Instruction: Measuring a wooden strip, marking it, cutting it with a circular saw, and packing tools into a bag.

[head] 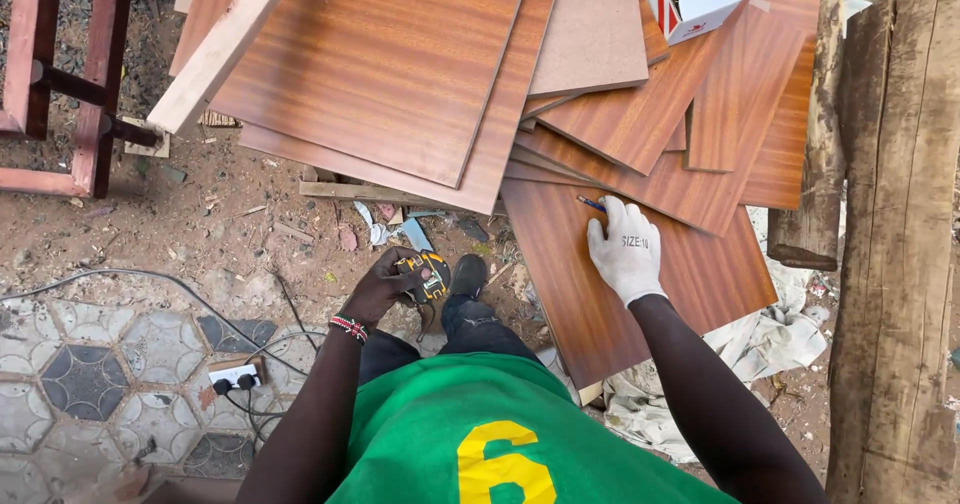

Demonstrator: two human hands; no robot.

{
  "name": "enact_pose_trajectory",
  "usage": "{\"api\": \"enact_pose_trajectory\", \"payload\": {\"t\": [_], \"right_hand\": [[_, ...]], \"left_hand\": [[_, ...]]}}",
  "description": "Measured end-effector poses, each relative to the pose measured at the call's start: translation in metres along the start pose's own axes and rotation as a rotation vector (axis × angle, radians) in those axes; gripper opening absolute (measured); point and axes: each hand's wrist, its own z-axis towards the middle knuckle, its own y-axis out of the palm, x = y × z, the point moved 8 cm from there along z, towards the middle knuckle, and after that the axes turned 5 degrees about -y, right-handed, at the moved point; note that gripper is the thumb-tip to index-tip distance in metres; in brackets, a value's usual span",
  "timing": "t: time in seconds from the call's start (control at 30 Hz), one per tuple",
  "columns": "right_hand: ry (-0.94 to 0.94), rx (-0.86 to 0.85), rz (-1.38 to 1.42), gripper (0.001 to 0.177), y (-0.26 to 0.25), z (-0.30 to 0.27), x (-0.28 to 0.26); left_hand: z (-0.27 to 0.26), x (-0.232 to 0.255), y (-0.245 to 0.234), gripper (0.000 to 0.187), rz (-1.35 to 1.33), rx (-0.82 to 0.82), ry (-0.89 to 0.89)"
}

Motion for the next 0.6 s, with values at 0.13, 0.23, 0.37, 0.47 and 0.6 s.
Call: {"api": "enact_pose_trajectory", "payload": {"t": [0.13,0.23,0.37,0.47,0.6], "right_hand": [[-0.106,0.026,-0.092,0.022,0.01,0.005,0.0],[-0.139,-0.188,-0.065,0.022,-0.001,0.002,-0.034],[-0.118,-0.423,0.225,0.02,0.008,-0.034,-0.106],[-0.161,-0.565,0.492,0.018,0.058,-0.063,-0.182],[-0.277,-0.724,1.006,0.027,0.062,-0.113,-0.36]], "left_hand": [[0.001,-0.014,-0.013,0.042,-0.058,0.045,0.065],[-0.023,0.007,-0.014,0.035,-0.144,0.114,0.147],[-0.067,0.02,-0.028,0.048,-0.527,0.128,0.196],[-0.088,-0.014,-0.076,0.061,-0.678,0.149,0.276],[-0.19,-0.018,-0.131,0.027,-0.716,0.292,0.45]]}}
